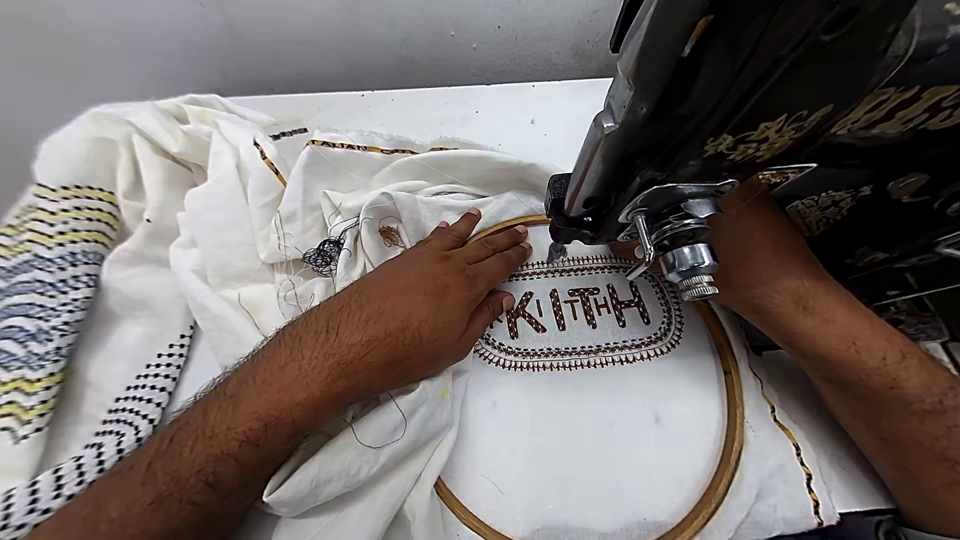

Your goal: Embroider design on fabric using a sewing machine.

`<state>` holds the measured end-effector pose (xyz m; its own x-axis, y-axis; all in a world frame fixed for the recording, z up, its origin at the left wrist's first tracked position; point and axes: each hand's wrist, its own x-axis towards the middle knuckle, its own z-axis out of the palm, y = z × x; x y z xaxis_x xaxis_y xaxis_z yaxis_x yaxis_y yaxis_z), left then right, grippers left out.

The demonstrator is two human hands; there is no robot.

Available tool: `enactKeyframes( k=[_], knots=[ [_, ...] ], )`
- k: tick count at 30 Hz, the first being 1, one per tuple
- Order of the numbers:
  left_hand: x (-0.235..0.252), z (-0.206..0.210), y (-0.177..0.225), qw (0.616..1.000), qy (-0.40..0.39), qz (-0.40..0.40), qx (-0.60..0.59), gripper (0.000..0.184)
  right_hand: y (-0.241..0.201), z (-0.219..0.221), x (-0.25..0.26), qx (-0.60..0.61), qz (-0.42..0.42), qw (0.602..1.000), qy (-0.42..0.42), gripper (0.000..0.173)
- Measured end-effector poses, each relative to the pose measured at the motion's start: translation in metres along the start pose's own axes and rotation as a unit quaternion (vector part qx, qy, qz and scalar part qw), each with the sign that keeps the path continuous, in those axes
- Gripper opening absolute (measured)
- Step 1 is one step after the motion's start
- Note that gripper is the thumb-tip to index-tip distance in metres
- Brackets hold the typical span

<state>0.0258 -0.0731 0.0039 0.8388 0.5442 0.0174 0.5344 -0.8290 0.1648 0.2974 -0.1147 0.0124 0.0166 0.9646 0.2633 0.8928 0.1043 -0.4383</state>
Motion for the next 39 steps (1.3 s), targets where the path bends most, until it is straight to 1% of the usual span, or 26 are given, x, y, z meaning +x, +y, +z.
enactKeyframes(
  k=[5,8,13,26,31,39],
  knots=[
    [-0.0007,-0.0017,0.0009,1.000,-0.001,-0.004,-0.001,0.052,-0.0030,0.0007,-0.0023,0.007,-0.005,1.000,0.010,0.022],
    [-0.0008,-0.0020,0.0019,1.000,-0.003,-0.005,-0.001,0.052,-0.0047,-0.0017,-0.0025,0.002,-0.007,1.000,0.000,0.023],
    [-0.0013,-0.0027,0.0030,1.000,-0.005,-0.002,-0.003,0.051,-0.0024,-0.0021,-0.0012,0.002,0.004,1.000,-0.014,0.017],
    [-0.0001,-0.0028,0.0008,1.000,-0.005,-0.004,-0.008,0.052,-0.0071,-0.0022,-0.0030,0.009,0.009,1.000,-0.004,0.022],
    [0.0003,-0.0017,0.0008,1.000,0.002,-0.007,-0.012,0.051,-0.0028,0.0016,-0.0021,0.007,-0.013,1.000,0.015,0.024],
    [-0.0022,-0.0041,0.0016,1.000,-0.011,-0.012,0.001,0.052,-0.0033,0.0015,-0.0025,0.010,-0.004,1.000,0.004,0.020]
  ],
)
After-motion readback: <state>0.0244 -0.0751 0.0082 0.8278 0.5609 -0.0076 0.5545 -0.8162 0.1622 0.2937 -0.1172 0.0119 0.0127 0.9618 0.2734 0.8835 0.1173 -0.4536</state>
